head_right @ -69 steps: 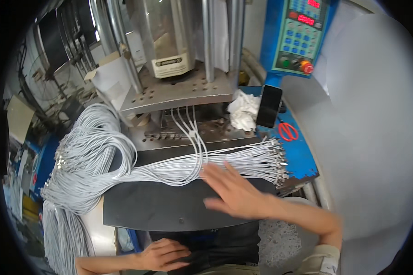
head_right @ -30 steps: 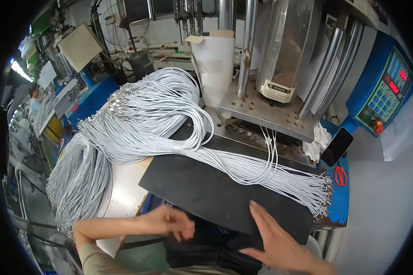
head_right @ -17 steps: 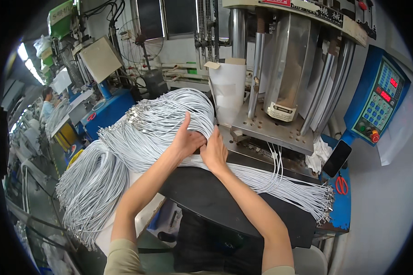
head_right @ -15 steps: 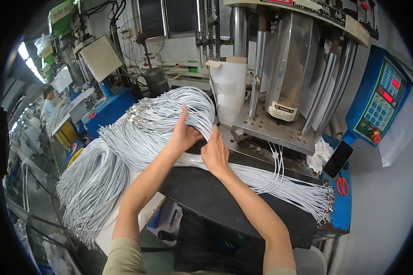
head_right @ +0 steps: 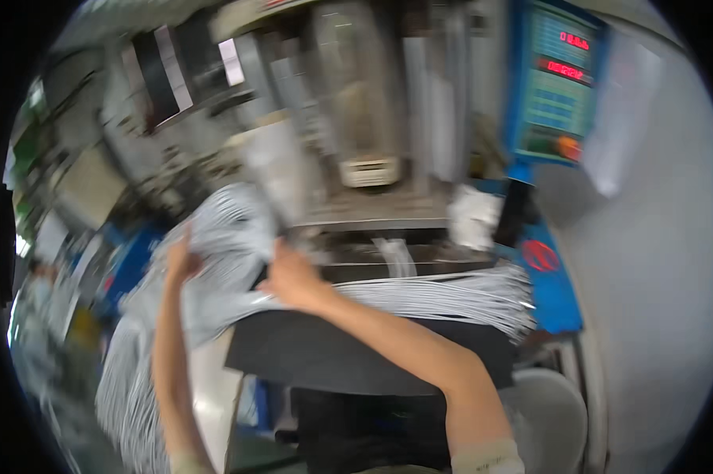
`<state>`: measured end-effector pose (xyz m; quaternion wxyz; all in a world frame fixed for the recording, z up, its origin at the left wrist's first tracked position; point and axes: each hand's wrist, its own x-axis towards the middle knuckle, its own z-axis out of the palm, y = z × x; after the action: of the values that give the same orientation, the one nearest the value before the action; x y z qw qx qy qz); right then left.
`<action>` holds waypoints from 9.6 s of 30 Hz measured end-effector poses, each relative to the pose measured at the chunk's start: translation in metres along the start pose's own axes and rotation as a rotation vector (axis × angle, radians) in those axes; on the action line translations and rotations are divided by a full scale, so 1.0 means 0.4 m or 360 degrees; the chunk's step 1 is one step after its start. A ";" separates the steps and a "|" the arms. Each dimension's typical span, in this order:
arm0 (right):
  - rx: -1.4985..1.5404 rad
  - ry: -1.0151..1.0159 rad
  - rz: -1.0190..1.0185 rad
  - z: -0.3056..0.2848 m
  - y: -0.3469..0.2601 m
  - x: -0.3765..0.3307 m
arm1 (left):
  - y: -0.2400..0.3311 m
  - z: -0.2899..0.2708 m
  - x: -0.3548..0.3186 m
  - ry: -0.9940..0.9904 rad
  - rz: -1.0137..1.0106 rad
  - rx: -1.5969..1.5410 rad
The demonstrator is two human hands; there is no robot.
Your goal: The person inserts cable ends into a metal holder, places the holder into a press machine to process them, and removes and organizes the finished cables.
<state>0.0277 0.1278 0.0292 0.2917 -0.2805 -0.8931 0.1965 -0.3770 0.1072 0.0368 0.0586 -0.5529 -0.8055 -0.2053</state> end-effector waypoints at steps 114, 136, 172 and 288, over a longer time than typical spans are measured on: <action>-0.0631 0.0243 0.0048 -0.319 0.169 -0.343 | 0.566 -0.045 -0.387 -0.0160 0.0121 -0.1875; -0.0584 -0.0147 -0.0101 -0.376 0.089 -0.460 | 0.783 0.081 -0.597 -0.1847 -0.0047 -0.2439; -0.0663 -0.0767 0.0587 -0.427 0.202 -0.271 | 0.694 0.120 -0.600 -0.1308 -0.0494 -0.2681; -0.0634 -0.0337 0.0718 -0.344 0.275 -0.007 | 0.768 -0.120 -0.514 -0.1558 -0.0491 -0.2110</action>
<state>0.1590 0.2360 0.0749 0.0855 -0.5011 -0.8546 0.1055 -0.0238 0.0036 0.0961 -0.6637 -0.3830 -0.5189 -0.3789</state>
